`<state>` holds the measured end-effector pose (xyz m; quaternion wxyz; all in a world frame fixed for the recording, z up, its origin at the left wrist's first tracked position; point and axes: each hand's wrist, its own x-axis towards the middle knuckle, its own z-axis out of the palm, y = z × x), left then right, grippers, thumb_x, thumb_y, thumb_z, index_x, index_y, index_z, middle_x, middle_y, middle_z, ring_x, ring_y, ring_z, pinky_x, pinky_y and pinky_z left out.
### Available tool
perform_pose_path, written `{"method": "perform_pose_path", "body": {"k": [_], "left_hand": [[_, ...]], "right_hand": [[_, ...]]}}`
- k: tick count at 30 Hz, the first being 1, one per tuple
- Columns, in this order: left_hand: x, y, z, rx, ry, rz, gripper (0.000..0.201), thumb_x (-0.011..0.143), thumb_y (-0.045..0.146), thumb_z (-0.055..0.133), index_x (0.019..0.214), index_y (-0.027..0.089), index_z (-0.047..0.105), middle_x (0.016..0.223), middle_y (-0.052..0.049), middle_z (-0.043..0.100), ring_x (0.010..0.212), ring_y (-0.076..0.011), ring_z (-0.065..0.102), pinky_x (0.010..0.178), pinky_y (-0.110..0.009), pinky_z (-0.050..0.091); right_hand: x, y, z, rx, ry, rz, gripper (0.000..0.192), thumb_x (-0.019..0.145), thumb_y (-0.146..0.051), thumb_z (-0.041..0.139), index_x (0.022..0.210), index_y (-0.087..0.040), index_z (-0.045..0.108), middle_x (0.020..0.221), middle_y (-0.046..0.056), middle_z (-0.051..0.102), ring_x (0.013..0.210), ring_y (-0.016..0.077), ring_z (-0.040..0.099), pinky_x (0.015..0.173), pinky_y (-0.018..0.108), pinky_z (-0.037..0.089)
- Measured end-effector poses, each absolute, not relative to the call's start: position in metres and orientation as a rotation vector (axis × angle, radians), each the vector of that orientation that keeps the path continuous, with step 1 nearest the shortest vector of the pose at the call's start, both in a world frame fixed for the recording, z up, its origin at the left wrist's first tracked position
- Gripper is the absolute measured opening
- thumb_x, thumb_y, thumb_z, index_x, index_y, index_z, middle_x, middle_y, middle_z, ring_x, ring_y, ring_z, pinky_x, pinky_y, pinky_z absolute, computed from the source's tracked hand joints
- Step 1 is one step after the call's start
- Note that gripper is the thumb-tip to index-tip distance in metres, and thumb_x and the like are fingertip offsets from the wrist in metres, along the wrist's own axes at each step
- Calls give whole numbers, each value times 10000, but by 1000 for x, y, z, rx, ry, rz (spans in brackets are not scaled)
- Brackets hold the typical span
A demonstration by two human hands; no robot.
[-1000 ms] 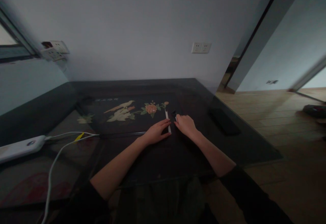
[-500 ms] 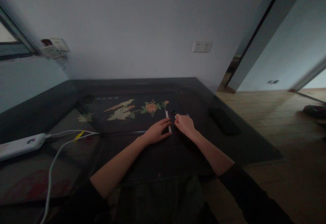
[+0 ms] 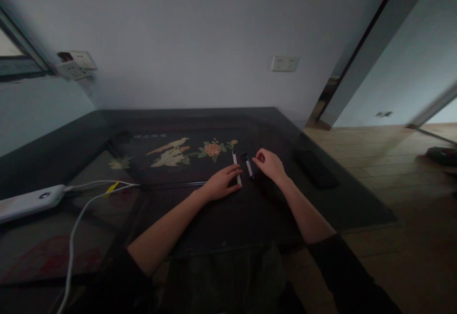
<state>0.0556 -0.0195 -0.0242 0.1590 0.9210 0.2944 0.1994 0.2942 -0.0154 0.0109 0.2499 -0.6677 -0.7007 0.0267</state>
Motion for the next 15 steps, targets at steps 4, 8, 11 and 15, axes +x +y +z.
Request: {"method": "perform_pose_path", "body": {"k": [4, 8, 11, 15], "left_hand": [[56, -19, -25, 2634, 828, 586, 492, 902, 371, 598, 1360, 206, 520, 1506, -133, 440, 1413, -254, 392, 1159, -426, 351], [56, -19, -25, 2629, 848, 573, 488, 907, 380, 593, 1360, 214, 516, 1510, -127, 435, 1410, -253, 396, 1157, -430, 351], [56, -19, -24, 2625, 854, 563, 487, 908, 379, 590, 1359, 212, 517, 1507, -130, 438, 1402, -259, 407, 1147, -437, 363], [57, -20, -23, 2615, 851, 566, 481, 904, 367, 591, 1352, 203, 525, 1499, -137, 446, 1392, -264, 419, 1143, -438, 370]], "right_hand": [[328, -5, -2, -1715, -2013, 199, 331, 765, -318, 748, 1055, -173, 679, 915, 64, 603, 813, 191, 581, 764, 303, 459], [340, 0, -16, -1742, -2076, 191, 460, 703, -338, 812, 1129, -211, 692, 979, 79, 572, 923, 229, 568, 877, 377, 456], [339, 2, -22, -1766, -2081, 177, 444, 713, -348, 806, 1127, -225, 702, 1008, 82, 551, 930, 229, 559, 889, 390, 458], [338, 2, -23, -1773, -2075, 176, 429, 729, -355, 796, 1126, -220, 705, 1003, 83, 539, 936, 232, 550, 894, 388, 459]]}}
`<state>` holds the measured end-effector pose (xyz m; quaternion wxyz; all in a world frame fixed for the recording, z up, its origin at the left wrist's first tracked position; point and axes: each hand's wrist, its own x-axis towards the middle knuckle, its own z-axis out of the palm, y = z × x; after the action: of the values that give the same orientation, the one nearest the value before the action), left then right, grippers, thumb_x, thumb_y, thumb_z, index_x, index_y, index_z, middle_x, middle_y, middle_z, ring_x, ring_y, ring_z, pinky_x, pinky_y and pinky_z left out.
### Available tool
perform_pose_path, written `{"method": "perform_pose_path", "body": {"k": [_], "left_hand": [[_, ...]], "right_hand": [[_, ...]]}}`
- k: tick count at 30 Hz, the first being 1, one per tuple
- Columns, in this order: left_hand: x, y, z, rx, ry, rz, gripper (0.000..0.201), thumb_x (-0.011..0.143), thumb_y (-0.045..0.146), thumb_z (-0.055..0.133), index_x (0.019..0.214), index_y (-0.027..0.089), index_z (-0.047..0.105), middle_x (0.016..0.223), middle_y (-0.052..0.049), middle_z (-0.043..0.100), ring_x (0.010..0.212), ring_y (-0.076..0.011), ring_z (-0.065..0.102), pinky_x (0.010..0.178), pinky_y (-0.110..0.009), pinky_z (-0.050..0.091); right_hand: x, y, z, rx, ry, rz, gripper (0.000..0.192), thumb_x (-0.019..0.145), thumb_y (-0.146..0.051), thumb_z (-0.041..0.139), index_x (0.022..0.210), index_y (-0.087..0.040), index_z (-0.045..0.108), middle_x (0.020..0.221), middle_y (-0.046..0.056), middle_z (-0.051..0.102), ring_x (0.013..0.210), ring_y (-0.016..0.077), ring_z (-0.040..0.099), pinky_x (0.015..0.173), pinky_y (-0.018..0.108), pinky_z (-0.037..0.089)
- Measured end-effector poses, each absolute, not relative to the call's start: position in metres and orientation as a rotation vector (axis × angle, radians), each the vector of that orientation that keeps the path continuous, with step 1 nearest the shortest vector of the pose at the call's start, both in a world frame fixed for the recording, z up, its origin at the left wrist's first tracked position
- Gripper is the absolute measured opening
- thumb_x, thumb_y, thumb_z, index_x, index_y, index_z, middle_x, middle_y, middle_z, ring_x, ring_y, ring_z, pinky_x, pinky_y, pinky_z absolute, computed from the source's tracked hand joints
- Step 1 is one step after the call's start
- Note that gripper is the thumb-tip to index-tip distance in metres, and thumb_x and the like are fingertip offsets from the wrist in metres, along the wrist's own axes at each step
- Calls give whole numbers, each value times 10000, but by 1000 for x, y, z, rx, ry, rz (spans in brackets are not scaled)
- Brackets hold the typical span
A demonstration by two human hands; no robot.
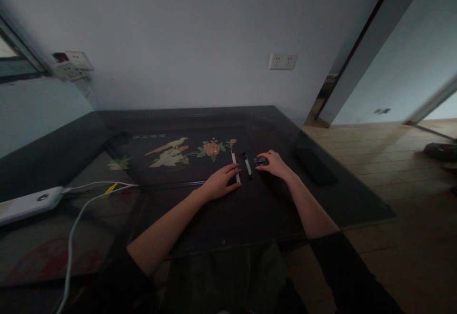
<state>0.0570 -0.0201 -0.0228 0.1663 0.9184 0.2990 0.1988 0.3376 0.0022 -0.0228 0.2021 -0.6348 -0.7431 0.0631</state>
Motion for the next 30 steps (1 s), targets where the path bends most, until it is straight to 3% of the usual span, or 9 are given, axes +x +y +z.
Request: {"method": "perform_pose_path", "body": {"k": [10, 30], "left_hand": [[56, -21, -21, 2606, 881, 542, 498, 902, 362, 591, 1361, 181, 521, 1503, -146, 433, 1395, -270, 406, 1148, -427, 361], [55, -20, -25, 2634, 848, 576, 504, 905, 393, 584, 1359, 183, 523, 1493, -147, 440, 1390, -260, 409, 1145, -425, 360]], "right_hand": [[333, 0, -22, -1787, -2067, 179, 447, 752, -363, 773, 1160, -200, 688, 1073, 114, 548, 1025, 264, 540, 934, 401, 451], [339, 5, -30, -1727, -2045, 191, 460, 741, -385, 777, 1151, -193, 699, 1024, 104, 555, 968, 259, 565, 918, 412, 461]]}}
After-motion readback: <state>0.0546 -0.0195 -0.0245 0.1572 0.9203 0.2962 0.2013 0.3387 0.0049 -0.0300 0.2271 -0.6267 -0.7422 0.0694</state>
